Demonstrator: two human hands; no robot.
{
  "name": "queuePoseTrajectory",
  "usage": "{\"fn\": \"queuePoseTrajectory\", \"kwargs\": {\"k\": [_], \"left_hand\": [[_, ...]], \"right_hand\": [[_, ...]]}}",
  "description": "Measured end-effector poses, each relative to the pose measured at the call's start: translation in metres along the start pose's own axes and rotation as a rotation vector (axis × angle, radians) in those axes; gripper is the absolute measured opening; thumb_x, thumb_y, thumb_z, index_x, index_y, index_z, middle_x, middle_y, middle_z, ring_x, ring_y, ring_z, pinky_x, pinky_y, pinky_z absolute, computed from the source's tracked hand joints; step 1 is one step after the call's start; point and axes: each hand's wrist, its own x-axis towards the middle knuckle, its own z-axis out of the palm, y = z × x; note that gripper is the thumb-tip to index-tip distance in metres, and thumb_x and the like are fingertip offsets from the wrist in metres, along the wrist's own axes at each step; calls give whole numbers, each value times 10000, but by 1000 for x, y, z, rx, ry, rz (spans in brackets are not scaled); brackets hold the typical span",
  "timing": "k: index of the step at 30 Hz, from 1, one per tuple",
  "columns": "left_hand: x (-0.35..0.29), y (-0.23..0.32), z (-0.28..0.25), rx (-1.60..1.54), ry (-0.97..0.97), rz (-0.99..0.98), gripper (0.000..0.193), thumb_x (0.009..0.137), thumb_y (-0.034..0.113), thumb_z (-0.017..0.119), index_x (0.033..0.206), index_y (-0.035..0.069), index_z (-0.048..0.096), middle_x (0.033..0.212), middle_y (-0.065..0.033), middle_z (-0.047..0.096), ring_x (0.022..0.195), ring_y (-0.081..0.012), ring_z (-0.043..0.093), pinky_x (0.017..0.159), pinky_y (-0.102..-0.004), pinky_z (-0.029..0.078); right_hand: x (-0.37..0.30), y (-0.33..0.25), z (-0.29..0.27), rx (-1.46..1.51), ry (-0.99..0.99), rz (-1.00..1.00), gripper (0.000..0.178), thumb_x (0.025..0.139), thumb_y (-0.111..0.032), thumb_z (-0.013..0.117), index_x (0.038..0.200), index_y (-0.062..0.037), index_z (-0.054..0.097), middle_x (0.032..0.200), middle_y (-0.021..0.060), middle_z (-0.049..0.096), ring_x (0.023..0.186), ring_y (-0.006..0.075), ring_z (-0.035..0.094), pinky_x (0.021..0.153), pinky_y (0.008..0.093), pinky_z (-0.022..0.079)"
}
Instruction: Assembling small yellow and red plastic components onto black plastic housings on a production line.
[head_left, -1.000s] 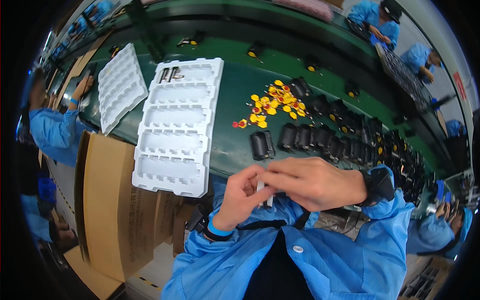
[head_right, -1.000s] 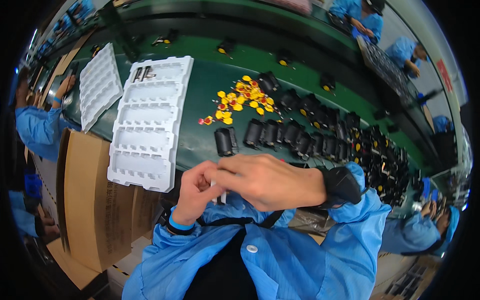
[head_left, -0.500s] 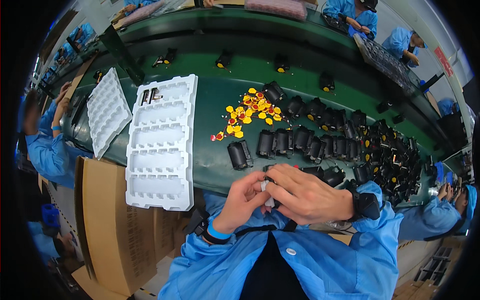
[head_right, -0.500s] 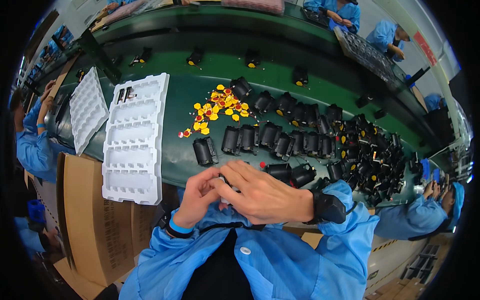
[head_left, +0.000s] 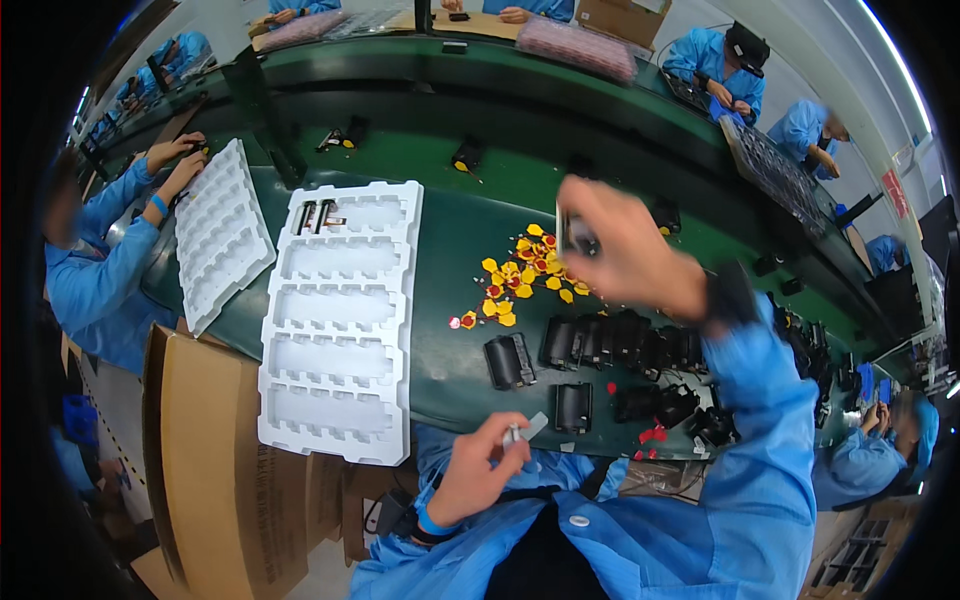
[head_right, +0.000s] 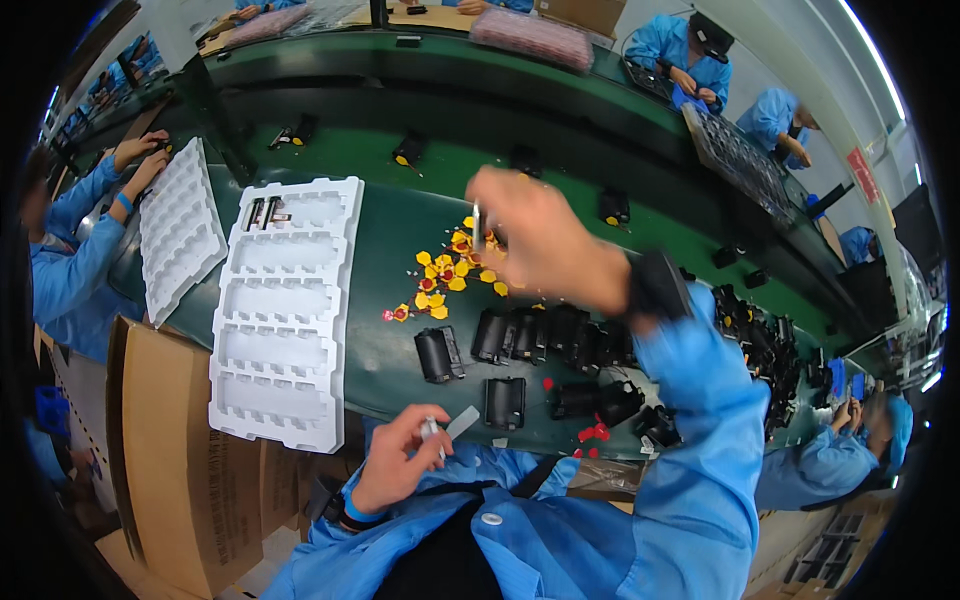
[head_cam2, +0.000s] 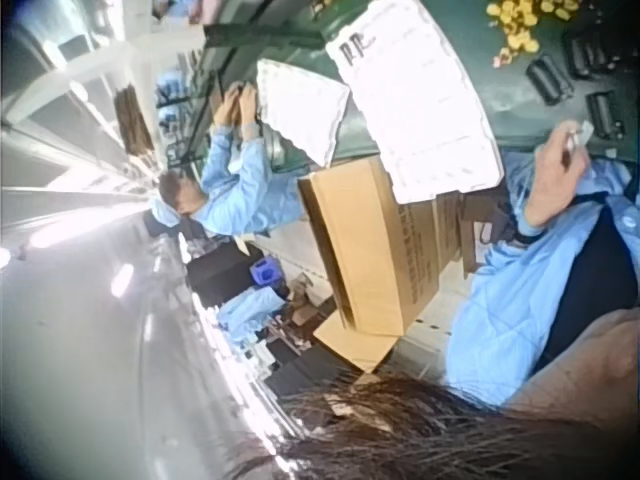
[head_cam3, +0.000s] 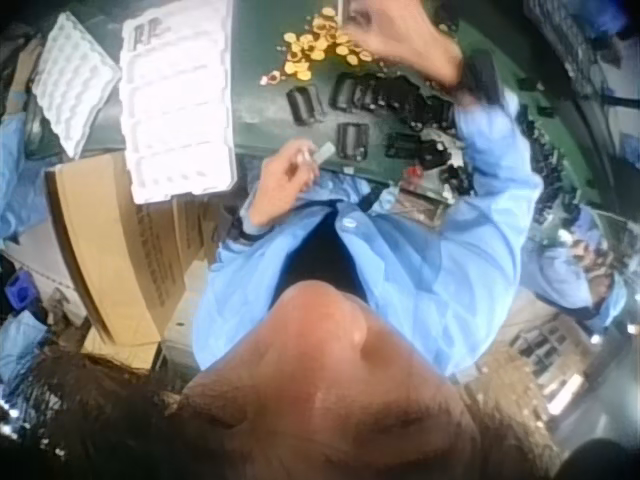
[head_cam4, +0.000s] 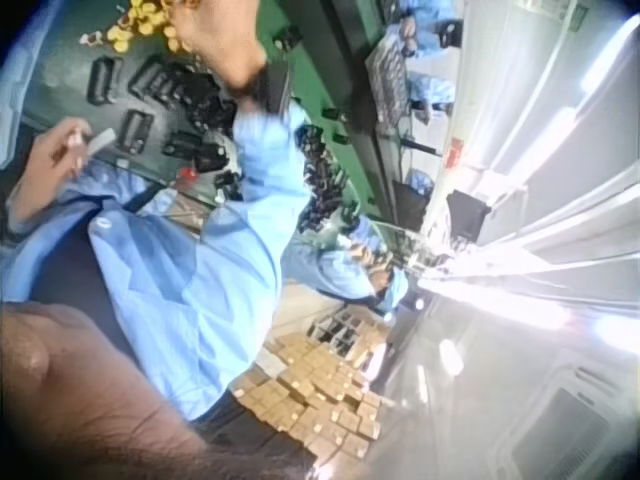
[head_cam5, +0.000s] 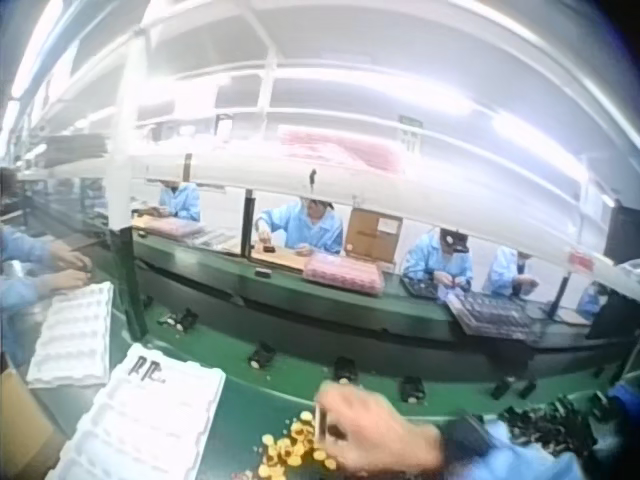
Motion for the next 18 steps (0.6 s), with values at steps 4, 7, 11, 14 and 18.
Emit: {"fn": "queuePoseTrajectory", "kwargs": {"k": [4,7,11,14,18], "left_hand": [[-3,-7,-9,-119,-196,-82,251,1023,47,501,1273,36,500,886,-89,682,695,-105,643,590,-247,526],[-10,-8,-14,-88,-203,-103,260,1038,68,472,1298,60,473,888,-78,666,684,-105,628,579,-253,508],[-18,-11,-22,-38,-143,-112,233,1035,84,488,1264,53,511,889,-65,667,681,-107,601,598,-257,493],[-18,-20,-21,40,-131,-65,183,1026,79,516,1189,19,575,925,-68,676,731,-107,605,633,-255,493],[-5,-10,-3,287,-182,199,142,1001,69,554,1080,-11,640,945,-73,669,776,-118,611,700,-263,492]], "right_hand": [[65,161,71,-191,-3,266,564,634,-143,796,1132,-26,560,989,228,684,952,431,661,805,469,540],[67,239,117,-149,-90,294,627,627,-168,819,1192,-40,578,1084,215,679,1046,416,644,900,482,527],[66,174,100,-371,71,124,521,686,-151,785,1163,-30,613,1233,183,621,1256,393,531,1033,538,417],[49,73,42,-287,-55,-113,280,766,-12,674,1041,-20,625,1107,216,629,1094,393,602,883,471,480],[-70,-69,23,296,-317,-46,255,896,-244,645,844,-19,536,670,192,583,615,403,626,568,508,502]]}}
